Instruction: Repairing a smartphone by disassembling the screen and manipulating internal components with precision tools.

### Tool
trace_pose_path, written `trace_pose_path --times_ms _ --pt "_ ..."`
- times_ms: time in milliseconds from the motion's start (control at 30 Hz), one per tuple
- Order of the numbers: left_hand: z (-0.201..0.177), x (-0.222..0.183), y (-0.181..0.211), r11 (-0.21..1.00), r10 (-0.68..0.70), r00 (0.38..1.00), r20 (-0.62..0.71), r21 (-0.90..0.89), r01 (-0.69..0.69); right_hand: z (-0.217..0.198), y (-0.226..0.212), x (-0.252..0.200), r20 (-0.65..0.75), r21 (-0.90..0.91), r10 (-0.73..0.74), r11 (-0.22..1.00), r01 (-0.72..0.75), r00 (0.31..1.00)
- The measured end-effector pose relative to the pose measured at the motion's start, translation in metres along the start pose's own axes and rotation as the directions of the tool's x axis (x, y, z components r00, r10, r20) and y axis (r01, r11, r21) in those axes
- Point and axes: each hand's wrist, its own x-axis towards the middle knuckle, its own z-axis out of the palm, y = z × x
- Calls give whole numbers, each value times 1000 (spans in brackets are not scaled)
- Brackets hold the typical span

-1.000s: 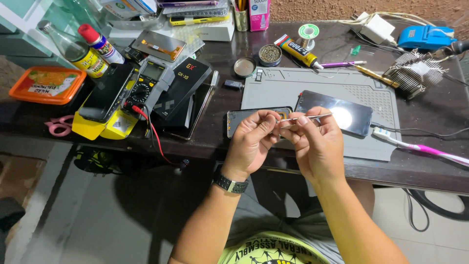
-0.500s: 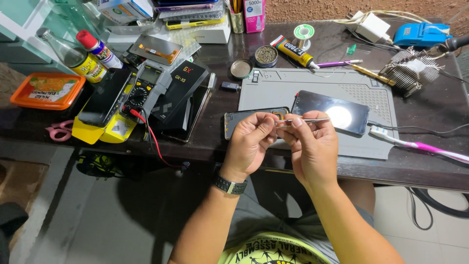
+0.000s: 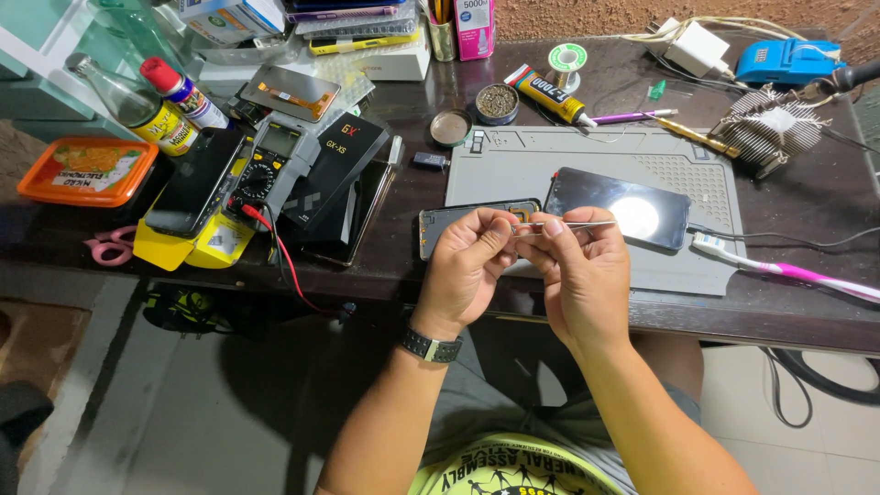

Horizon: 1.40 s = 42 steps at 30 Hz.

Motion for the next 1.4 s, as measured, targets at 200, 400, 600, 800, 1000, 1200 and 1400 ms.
trace_pose_path --times_ms 200,400,600,800,1000,1200,1400 --pt "-2 1 -2 1000 -13 1000 4 -9 13 -5 2 0 13 15 -7 1000 7 1000" --pt "3 -1 3 1000 -21 1000 4 -9 21 3 -2 -3 7 12 -17 1000 17 1000" --pt "10 -4 12 999 -33 999 -10 -31 33 -1 -1 -4 26 26 -26 999 25 999" --pt "11 -6 10 999 -50 998 -36 -10 50 2 3 -4 -17 -3 -65 998 65 998" --pt "21 1 8 998 64 972 -226 -11 -68 23 31 -4 -60 -69 -140 988 136 988" --pt "28 2 8 974 178 930 -323 -73 -212 31 52 7 -28 -52 -133 990 131 991" --pt "25 4 3 971 177 932 -317 -98 -218 32 45 4 -5 -68 -146 987 146 989"
